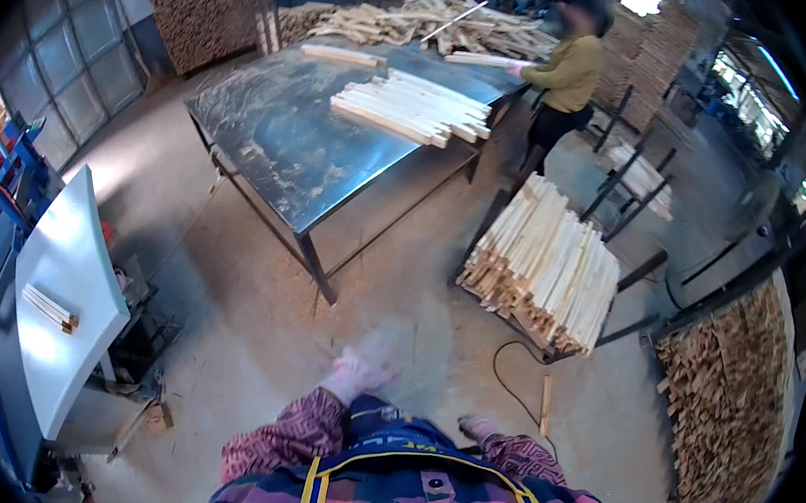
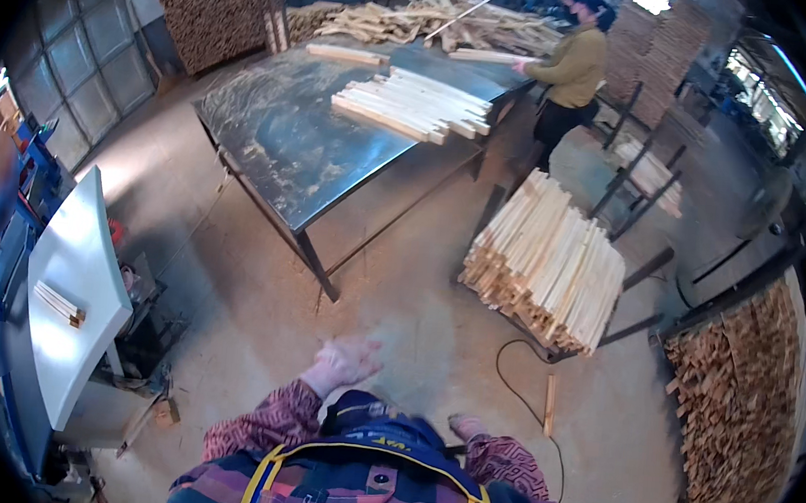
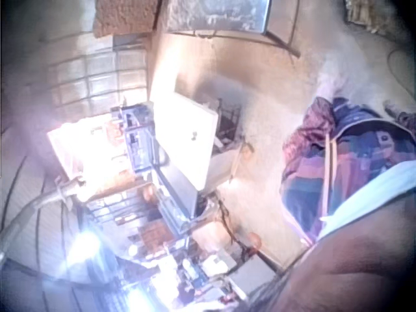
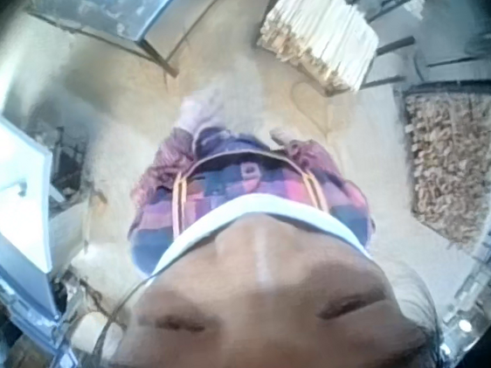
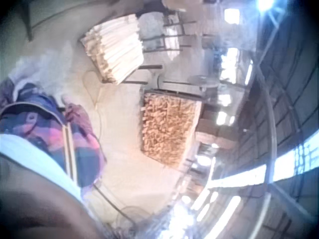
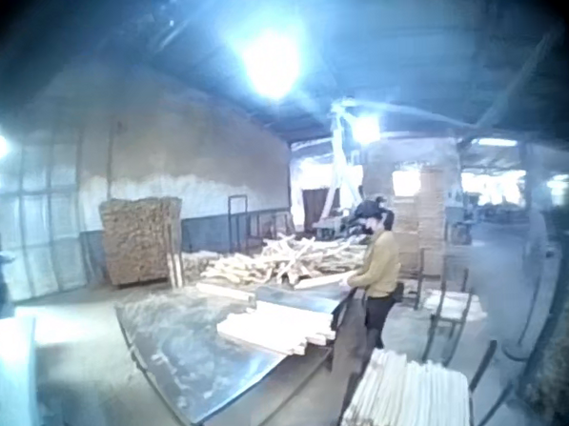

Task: The person sorts and stacks light-colored wooden planks in a workshop. They pick up planks from a metal table, align them, and place them onto a conveyor belt or a stack.

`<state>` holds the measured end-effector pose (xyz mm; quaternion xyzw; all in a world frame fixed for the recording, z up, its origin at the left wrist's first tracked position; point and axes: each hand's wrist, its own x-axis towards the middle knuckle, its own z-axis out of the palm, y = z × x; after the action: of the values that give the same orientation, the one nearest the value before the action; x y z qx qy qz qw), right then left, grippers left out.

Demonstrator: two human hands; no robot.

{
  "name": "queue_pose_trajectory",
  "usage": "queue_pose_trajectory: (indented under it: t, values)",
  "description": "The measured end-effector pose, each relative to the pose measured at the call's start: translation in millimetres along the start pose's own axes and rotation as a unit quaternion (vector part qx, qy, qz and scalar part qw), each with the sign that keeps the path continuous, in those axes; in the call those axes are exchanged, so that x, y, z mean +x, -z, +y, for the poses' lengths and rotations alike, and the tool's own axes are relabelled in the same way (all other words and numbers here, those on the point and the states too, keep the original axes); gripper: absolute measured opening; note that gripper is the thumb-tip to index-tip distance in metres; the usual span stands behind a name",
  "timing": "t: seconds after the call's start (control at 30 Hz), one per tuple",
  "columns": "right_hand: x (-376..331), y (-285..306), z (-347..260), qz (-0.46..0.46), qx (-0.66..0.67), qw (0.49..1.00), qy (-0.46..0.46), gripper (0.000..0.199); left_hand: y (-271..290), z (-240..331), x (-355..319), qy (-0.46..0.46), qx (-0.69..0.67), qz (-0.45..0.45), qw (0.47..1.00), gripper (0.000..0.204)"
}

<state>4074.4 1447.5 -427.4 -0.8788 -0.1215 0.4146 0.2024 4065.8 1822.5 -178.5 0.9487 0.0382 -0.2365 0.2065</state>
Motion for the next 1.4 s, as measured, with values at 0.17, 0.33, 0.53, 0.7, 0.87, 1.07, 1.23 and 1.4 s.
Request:
queue_pose_trajectory:
  t: [0.17, 0.33, 0.53, 0.7, 0.87, 1.07, 1.23, 1.4]
  values:
    - [116, 125, -65, 0.136, -0.102, 0.968, 0.187, 0.025, 116, -15, 115, -0.101, -0.014, 0.108, 0.989, 0.054]
    - [290, 266, -181, 0.210, 0.210, 0.941, 0.165, 0.032, 167, -74, 236, -0.038, -0.141, 0.093, 0.985, 0.050]
    - [507, 555, -356, 0.394, 0.086, 0.876, 0.266, 0.031, 257, -100, 410, 0.151, -0.213, 0.058, 0.964, 0.049]
    - [670, 776, -443, 0.310, -0.165, 0.929, 0.116, 0.045, 326, -99, 521, 0.203, -0.402, 0.014, 0.893, 0.052]
    - [755, 858, -403, 0.346, -0.168, 0.923, 0.023, 0.053, 335, -129, 641, 0.187, -0.505, 0.168, 0.825, 0.072]
    - [754, 805, -395, 0.250, -0.230, 0.940, 0.035, 0.063, 325, -177, 718, 0.291, -0.536, 0.348, 0.712, 0.075]
    - [721, 766, -375, 0.265, -0.147, 0.919, 0.253, 0.049, 315, -286, 678, 0.187, -0.604, 0.405, 0.660, 0.065]
    - [787, 754, -387, 0.368, 0.027, 0.867, 0.336, 0.052, 306, -337, 691, 0.192, -0.498, 0.534, 0.656, 0.072]
